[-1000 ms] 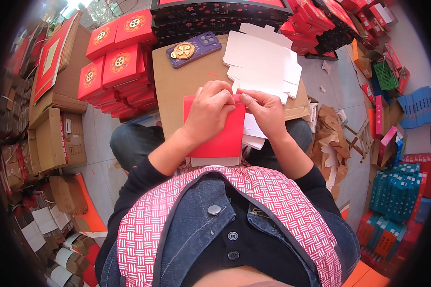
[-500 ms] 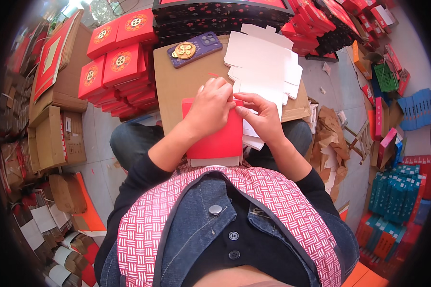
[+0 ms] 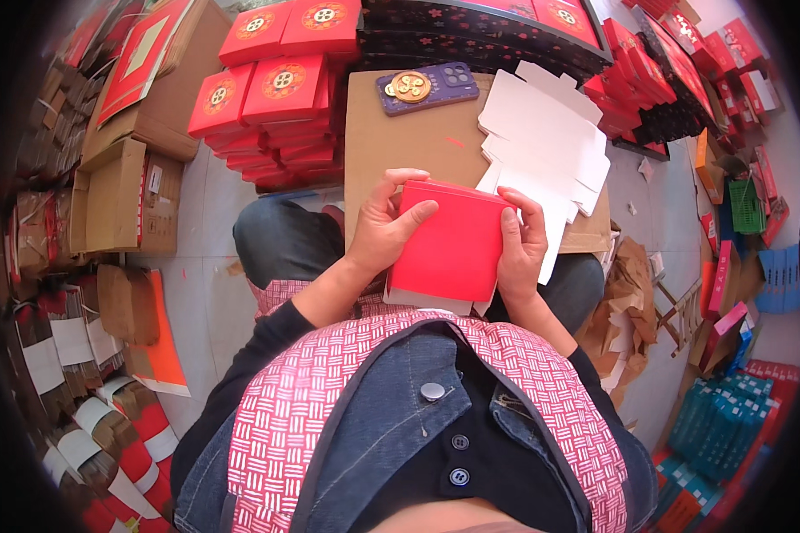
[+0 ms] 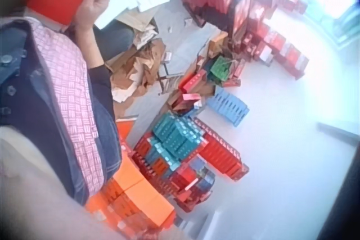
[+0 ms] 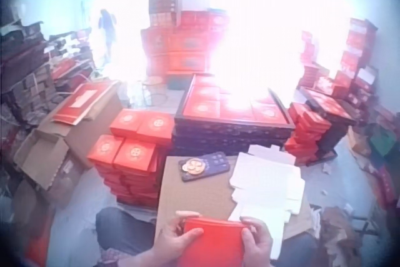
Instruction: The person assembles small red boxes by folding white cardboard inserts and inserting them into red outer shells. They repeatedly pick up a white insert, fold it, place it inside a red box, and stack the completed box on a growing pile.
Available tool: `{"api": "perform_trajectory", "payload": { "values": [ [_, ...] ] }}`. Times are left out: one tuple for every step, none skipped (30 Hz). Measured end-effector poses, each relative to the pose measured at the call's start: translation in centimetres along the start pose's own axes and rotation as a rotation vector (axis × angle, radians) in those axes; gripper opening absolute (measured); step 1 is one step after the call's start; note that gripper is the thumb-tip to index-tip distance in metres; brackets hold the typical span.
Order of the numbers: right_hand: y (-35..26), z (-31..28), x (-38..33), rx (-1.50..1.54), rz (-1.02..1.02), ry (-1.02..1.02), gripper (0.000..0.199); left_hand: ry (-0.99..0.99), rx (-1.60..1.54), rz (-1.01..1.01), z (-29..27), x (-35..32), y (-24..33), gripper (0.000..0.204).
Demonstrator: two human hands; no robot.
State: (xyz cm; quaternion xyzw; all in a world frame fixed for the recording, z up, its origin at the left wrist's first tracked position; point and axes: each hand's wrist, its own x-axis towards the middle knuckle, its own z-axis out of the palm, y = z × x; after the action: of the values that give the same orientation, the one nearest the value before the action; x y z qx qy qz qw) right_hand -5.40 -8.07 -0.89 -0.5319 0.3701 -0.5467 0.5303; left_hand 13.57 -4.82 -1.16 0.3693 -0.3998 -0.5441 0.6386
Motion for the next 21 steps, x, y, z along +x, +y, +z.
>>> {"api": "perform_trajectory", "payload": {
  "values": [
    [0.1,-0.1,0.1,-0.019,-0.006,-0.007,0.019,-0.004,0.000,0.024,0.0,0.0,-0.1,0.031],
    [0.2,-0.1,0.1,-0.039,-0.013,-0.012,0.018,-0.008,0.000,0.048,-0.1,0.0,-0.2,0.029],
    [0.1,-0.1,0.2,-0.029,-0.011,-0.018,0.017,-0.007,0.054,0.087,-0.2,0.1,-0.5,0.028],
    [-0.1,0.0,0.3,-0.015,-0.010,-0.019,0.017,-0.009,0.111,0.125,-0.4,0.4,-0.7,0.026],
    [-0.2,0.1,0.3,-0.002,-0.009,-0.020,0.016,-0.012,0.168,0.163,-0.6,0.5,-0.9,0.024],
    [-0.3,0.2,0.4,0.016,0.031,-0.033,0.016,-0.006,0.157,0.156,-0.7,0.4,-1.0,0.023],
    [-0.3,0.2,0.4,0.032,0.072,-0.044,0.017,-0.001,0.145,0.148,-0.7,0.4,-0.9,0.022],
    [-0.4,0.2,0.3,0.049,0.113,-0.057,0.018,0.005,0.133,0.141,-0.6,0.4,-0.8,0.021],
    [-0.4,0.1,0.3,0.053,0.103,-0.062,0.018,0.008,0.118,0.131,-0.5,0.3,-0.7,0.021],
    [-0.4,0.1,0.3,0.060,0.092,-0.068,0.018,0.012,0.106,0.123,-0.5,0.3,-0.6,0.021],
    [-0.4,0.1,0.3,0.067,0.082,-0.074,0.018,0.016,0.095,0.115,-0.4,0.3,-0.4,0.020],
    [-0.4,0.1,0.2,0.060,0.062,-0.076,0.017,0.024,0.078,0.093,-0.2,0.2,-0.2,0.020],
    [-0.4,0.1,0.2,0.051,0.039,-0.074,0.016,0.026,0.061,0.071,0.1,0.2,0.0,0.020],
    [-0.5,-0.1,0.1,0.043,0.017,-0.069,0.016,0.027,0.045,0.048,0.4,0.1,0.2,0.019],
    [-0.8,-0.1,0.1,0.052,0.040,-0.089,0.015,0.030,0.054,0.043,0.6,0.1,0.4,0.020],
    [-1.4,-0.1,0.1,0.061,0.059,-0.096,0.015,0.019,0.065,0.035,0.9,0.3,0.7,0.020],
    [-1.9,-0.3,0.2,0.059,0.073,-0.079,0.015,-0.014,0.065,0.019,1.2,0.9,0.9,0.021],
    [-2.1,0.1,0.5,0.047,0.024,-0.092,0.015,-0.016,0.163,0.045,0.7,1.2,1.1,0.017],
    [-2.0,-0.1,0.7,0.016,-0.042,-0.075,0.015,-0.040,0.256,0.022,1.4,1.6,2.3,0.011],
    [-2.2,-0.4,0.8,0.030,0.017,-0.070,0.017,-0.109,0.530,0.042,1.9,2.5,4.2,0.011],
    [-2.3,-1.0,1.2,-0.050,-0.067,-0.071,0.015,-0.233,0.791,0.111,2.9,3.7,6.3,0.015]
  ]
}}
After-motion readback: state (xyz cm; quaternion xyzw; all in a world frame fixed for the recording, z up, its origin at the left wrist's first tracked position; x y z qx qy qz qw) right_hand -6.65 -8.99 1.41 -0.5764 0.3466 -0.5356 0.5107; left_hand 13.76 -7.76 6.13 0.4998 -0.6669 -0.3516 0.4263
